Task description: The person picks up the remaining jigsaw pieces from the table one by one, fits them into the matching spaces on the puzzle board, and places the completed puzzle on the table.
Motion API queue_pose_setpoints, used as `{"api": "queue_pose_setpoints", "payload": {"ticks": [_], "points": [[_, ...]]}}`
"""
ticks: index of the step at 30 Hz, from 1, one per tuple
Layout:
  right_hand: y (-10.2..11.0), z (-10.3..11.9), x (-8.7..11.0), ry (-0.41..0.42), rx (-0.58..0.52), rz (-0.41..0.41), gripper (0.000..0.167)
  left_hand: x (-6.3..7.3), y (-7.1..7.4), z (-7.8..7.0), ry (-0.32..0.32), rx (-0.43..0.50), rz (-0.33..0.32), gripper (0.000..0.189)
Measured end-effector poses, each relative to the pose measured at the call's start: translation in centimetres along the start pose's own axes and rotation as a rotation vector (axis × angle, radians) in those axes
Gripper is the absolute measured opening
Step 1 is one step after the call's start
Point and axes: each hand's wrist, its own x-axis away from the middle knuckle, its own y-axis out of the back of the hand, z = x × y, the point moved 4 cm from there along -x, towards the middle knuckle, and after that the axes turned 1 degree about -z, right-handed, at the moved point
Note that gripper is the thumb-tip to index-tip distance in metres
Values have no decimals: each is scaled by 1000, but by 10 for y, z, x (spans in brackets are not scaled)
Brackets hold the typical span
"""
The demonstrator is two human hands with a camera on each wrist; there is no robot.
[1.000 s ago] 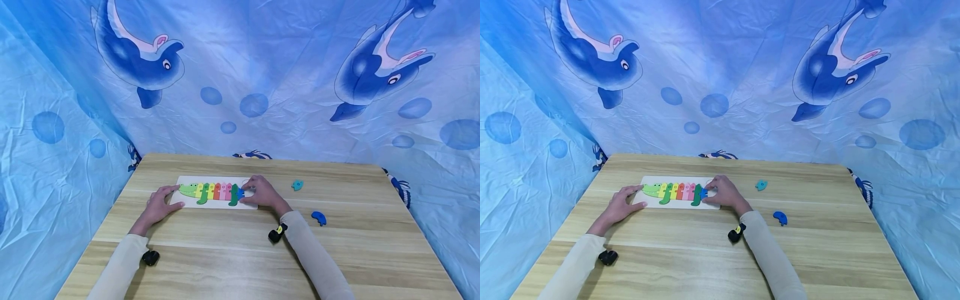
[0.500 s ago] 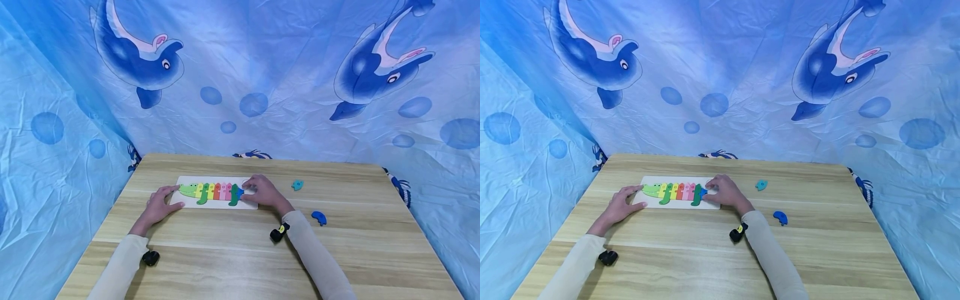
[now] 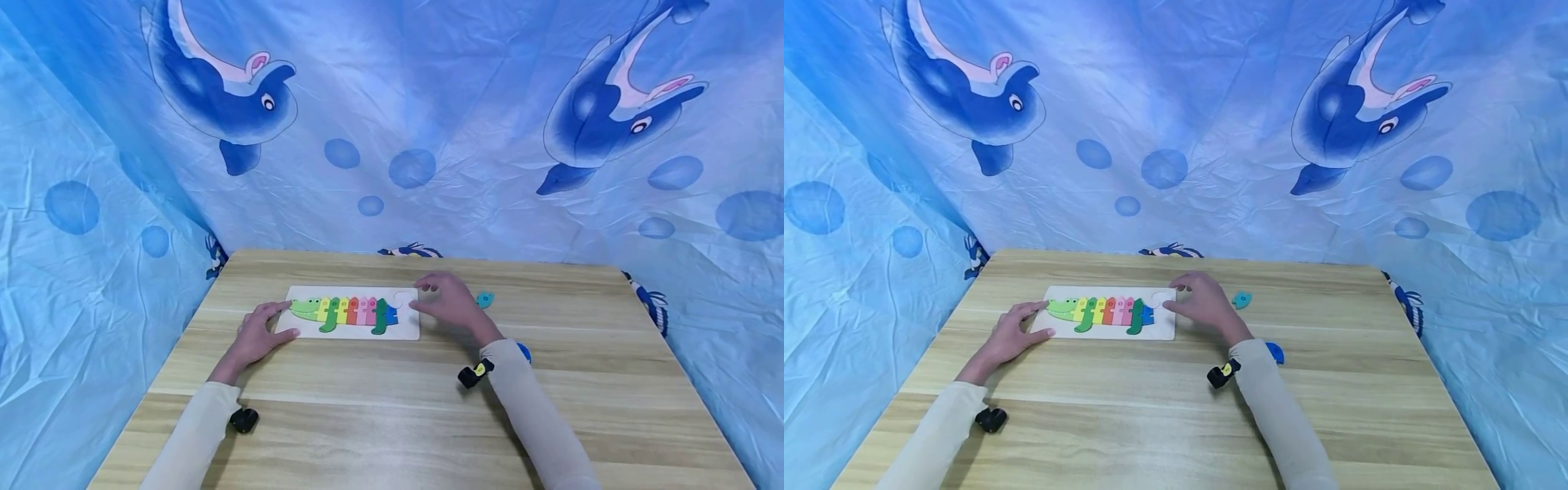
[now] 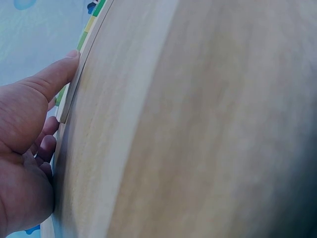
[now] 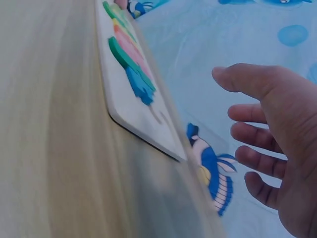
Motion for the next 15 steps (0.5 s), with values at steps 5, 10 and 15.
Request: {"api": "queue_pose_setpoints", "payload": {"ticks": [5,10,15], "points": [[19,-14,5,-25,14,-46,48,-1,0,0,2,-2,-2,79],[36,-31,13,-58,17,-75,51,0,0,-1,3,3,3,79],[49,-49,23,-100,38,-77,56,0,1,-2,1,-1,6,79]]}}
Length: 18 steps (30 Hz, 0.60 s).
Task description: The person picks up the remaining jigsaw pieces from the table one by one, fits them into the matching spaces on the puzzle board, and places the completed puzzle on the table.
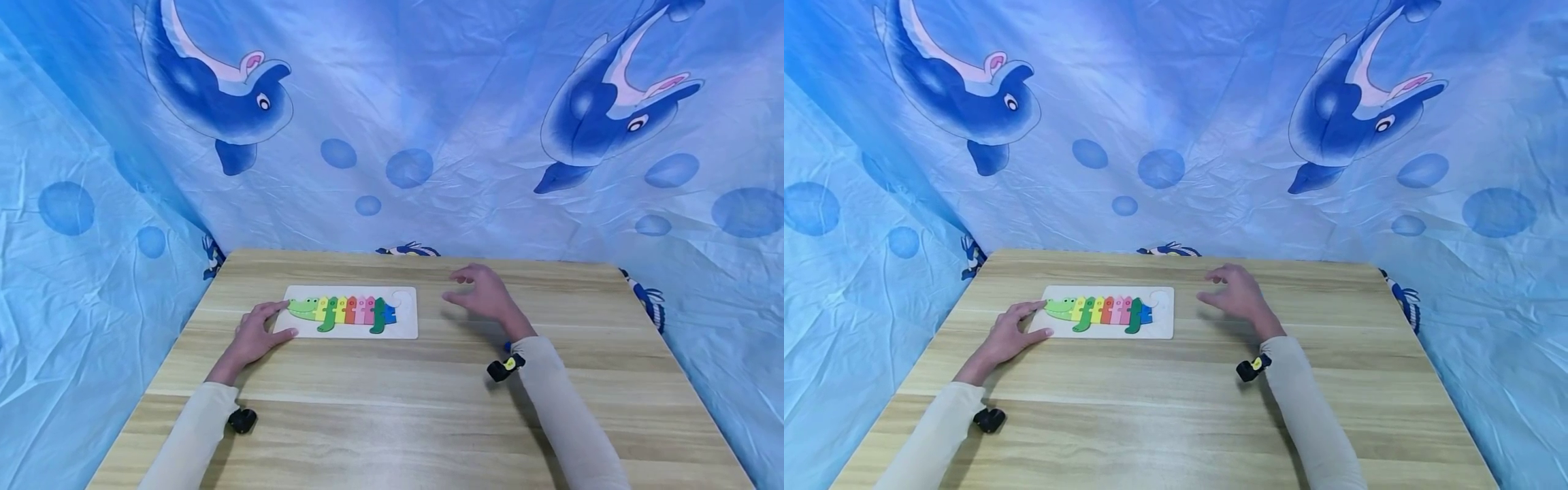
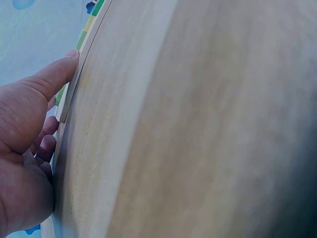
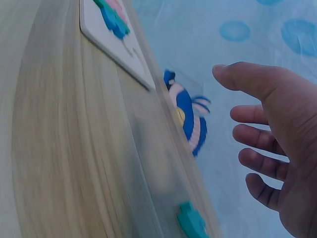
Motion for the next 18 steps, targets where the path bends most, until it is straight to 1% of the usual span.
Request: {"api": "queue_pose_setpoints", "payload": {"ticks": [8,18], "points": [[15,-28,11,-44,13,-11,59,0,1,-1,-4,2,1,79],[16,-55,21,-75,70,-17,58,0,0,-1,2,0,3,79]]}}
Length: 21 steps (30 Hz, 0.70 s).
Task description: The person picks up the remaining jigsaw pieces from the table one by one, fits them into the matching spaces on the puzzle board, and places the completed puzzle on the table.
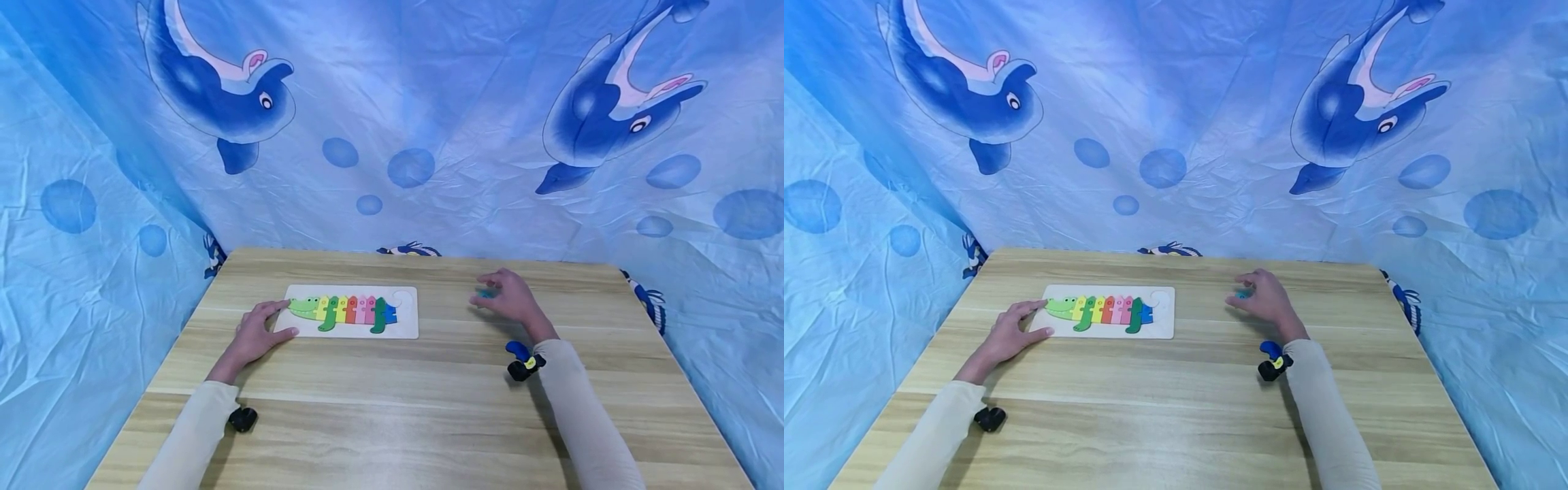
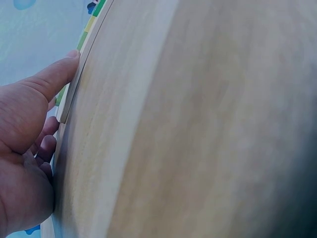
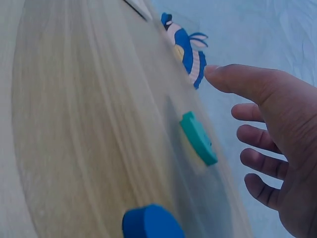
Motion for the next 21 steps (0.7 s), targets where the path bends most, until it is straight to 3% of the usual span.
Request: {"api": "queue_pose_setpoints", "payload": {"ticks": [21], "points": [[-5,-20,10,-67,1,39,68,-1,-1,2,-2,3,-6,79]]}}
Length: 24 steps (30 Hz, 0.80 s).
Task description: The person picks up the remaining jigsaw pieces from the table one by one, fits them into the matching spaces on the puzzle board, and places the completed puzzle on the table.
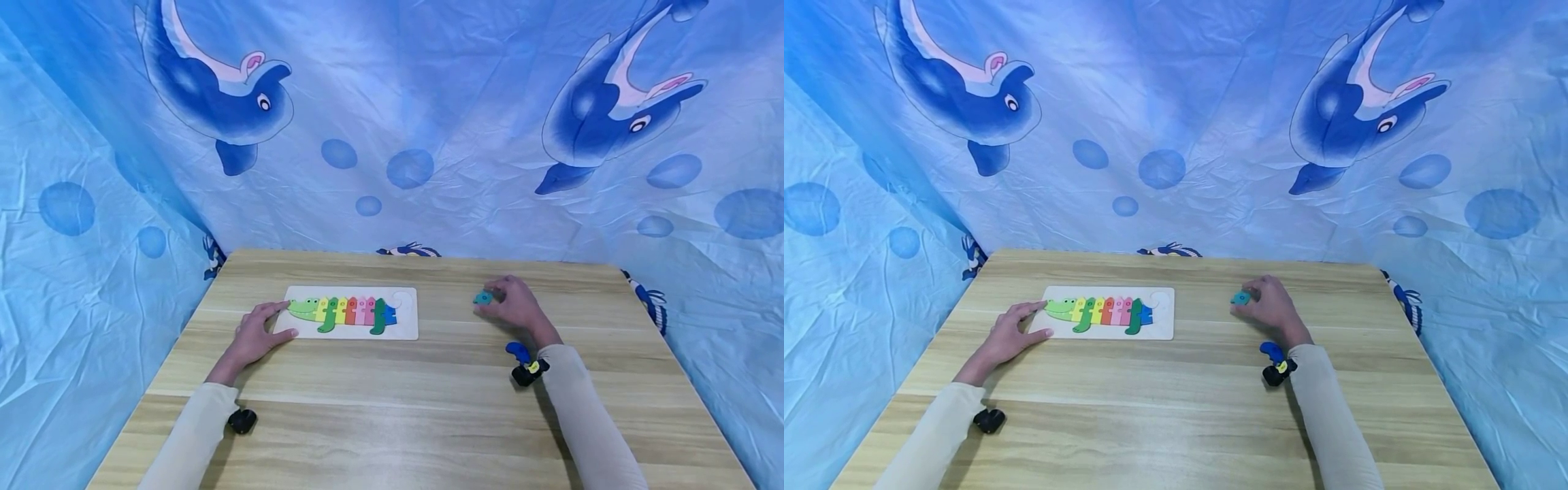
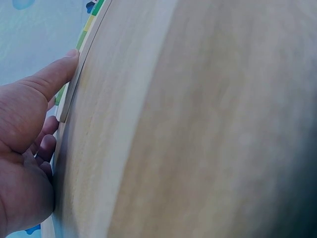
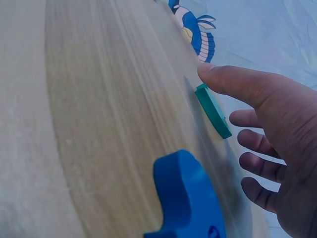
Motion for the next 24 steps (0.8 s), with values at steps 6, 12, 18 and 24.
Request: {"api": "queue_pose_setpoints", "payload": {"ticks": [6,12,18,24], "points": [[-2,-1,1,-10,-4,6,64,0,0,-1,-3,1,-2,80],[-2,-3,0,-24,-1,12,61,-1,0,-1,-7,-5,-2,80],[-4,-3,-1,-1,-6,7,57,0,0,2,-4,-8,-4,80],[-5,-5,-2,13,2,1,55,0,0,2,-2,-3,-4,79]]}}
